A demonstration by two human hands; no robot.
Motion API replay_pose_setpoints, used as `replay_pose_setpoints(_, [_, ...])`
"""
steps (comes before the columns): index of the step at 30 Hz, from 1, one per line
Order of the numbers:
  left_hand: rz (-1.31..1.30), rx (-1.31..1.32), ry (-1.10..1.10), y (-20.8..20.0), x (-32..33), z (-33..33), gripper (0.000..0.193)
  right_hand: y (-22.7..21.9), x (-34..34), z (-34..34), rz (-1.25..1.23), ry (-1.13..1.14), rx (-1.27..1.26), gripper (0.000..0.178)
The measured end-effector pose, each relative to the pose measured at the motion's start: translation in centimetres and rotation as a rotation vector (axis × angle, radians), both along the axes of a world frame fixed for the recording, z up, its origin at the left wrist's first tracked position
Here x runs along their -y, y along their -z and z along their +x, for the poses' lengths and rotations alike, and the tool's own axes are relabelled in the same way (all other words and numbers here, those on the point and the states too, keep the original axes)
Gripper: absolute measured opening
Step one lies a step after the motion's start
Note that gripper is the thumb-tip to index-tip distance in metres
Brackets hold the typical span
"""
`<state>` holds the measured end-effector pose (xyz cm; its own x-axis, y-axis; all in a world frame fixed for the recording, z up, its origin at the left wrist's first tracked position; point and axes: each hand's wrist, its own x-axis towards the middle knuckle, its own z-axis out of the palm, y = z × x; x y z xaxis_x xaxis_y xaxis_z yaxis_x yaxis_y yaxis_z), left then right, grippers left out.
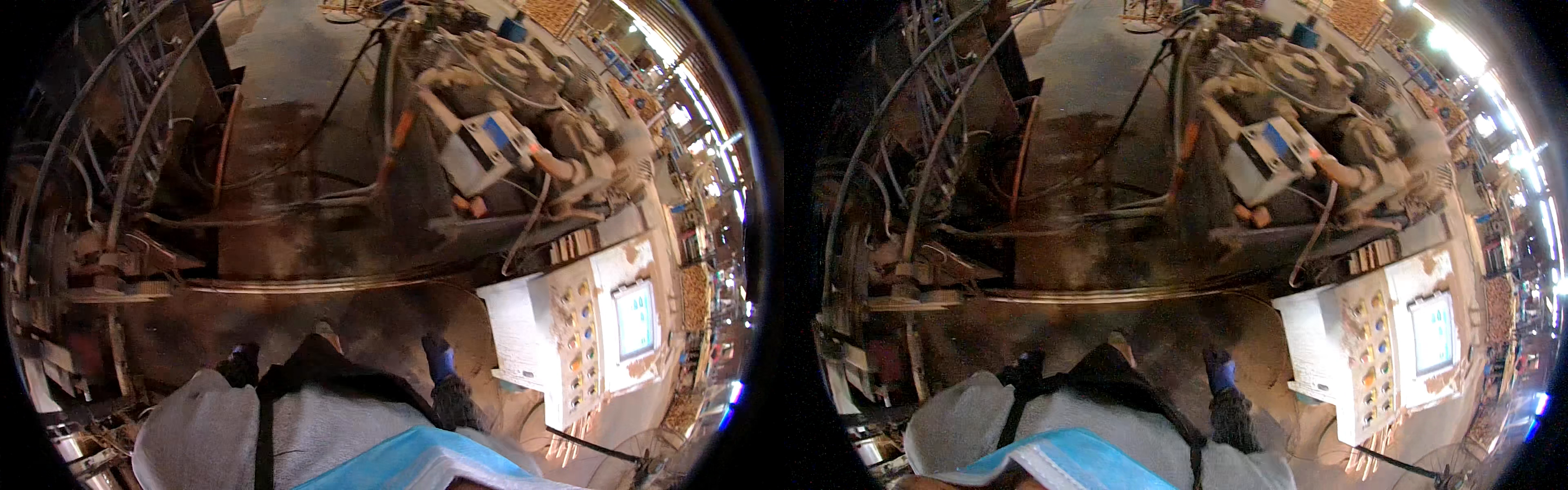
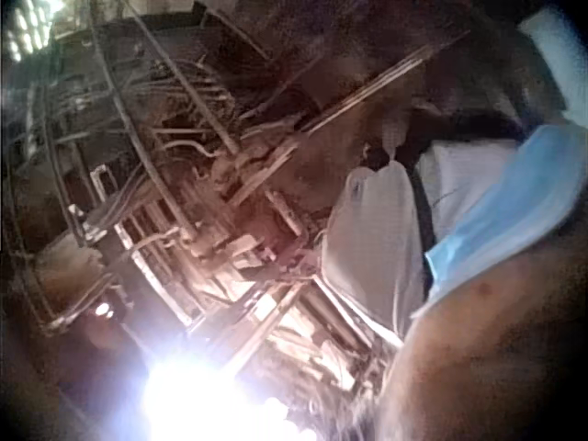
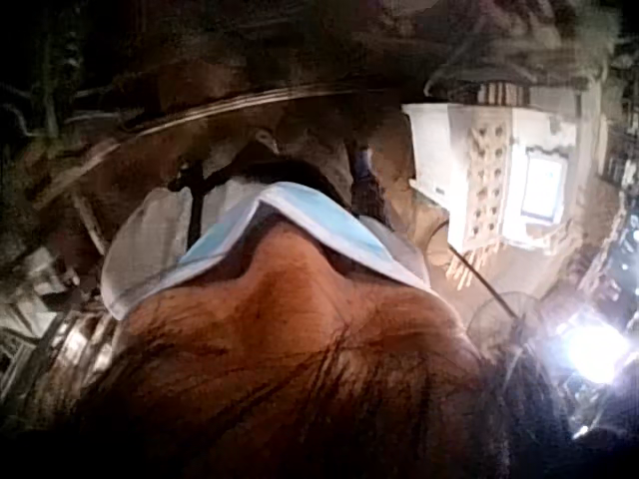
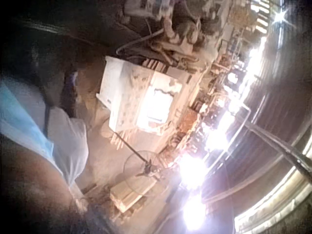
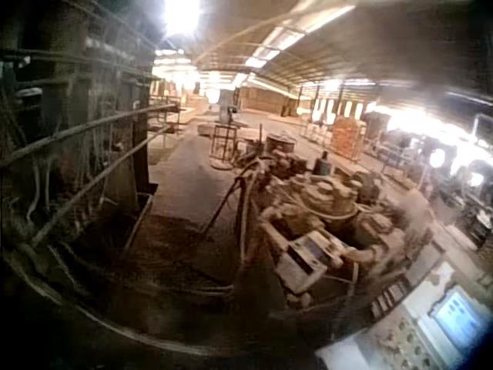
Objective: The person moves a large wooden panel and places it on a rack. They then pick up a long, thin wooden strip and walk through the workshop, placing it on a pile of scrap wood. The person picks up a small block of wood, rubs it against the strip, and then places the strip on a workbench. Finally, they pick up a curved wooden piece and place it on a rack.
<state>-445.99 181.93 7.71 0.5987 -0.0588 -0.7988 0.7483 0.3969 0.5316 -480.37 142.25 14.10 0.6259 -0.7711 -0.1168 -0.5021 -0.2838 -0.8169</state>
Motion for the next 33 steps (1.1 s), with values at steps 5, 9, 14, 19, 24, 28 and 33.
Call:
replay_pose_setpoints(5, [-0.060, 0.080, 0.031, -3.1, 1.6, 9.2, 0.029, -6.8, 2.6, 20.9, 0.131, -0.305, -0.010, 0.029])
replay_pose_setpoints(9, [-0.226, 0.235, 0.133, -5.6, 12.2, 19.4, 0.031, -11.6, 6.3, 32.9, 0.219, -0.388, 0.021, 0.032])
replay_pose_setpoints(14, [-0.203, 0.628, 0.302, -9.1, 29.2, 33.9, 0.034, -13.5, 11.9, 44.2, 0.407, -0.278, 0.146, 0.032])
replay_pose_setpoints(19, [0.454, 1.224, 0.644, -10.9, 43.9, 51.4, 0.043, -10.8, 20.1, 55.6, 0.209, -0.330, 0.260, 0.035])
replay_pose_setpoints(24, [0.297, 1.201, 0.672, -14.2, 54.0, 57.8, 0.040, -15.4, 24.6, 62.3, 0.376, -0.151, 0.231, 0.038])
replay_pose_setpoints(28, [0.147, 1.113, 0.863, -14.5, 63.6, 70.5, 0.037, -15.5, 28.4, 66.7, 0.284, -0.085, 0.196, 0.036])
replay_pose_setpoints(33, [0.644, 1.700, 0.929, -17.7, 82.9, 83.7, 0.035, -11.1, 31.0, 70.1, 0.423, 0.293, 0.355, 0.033])
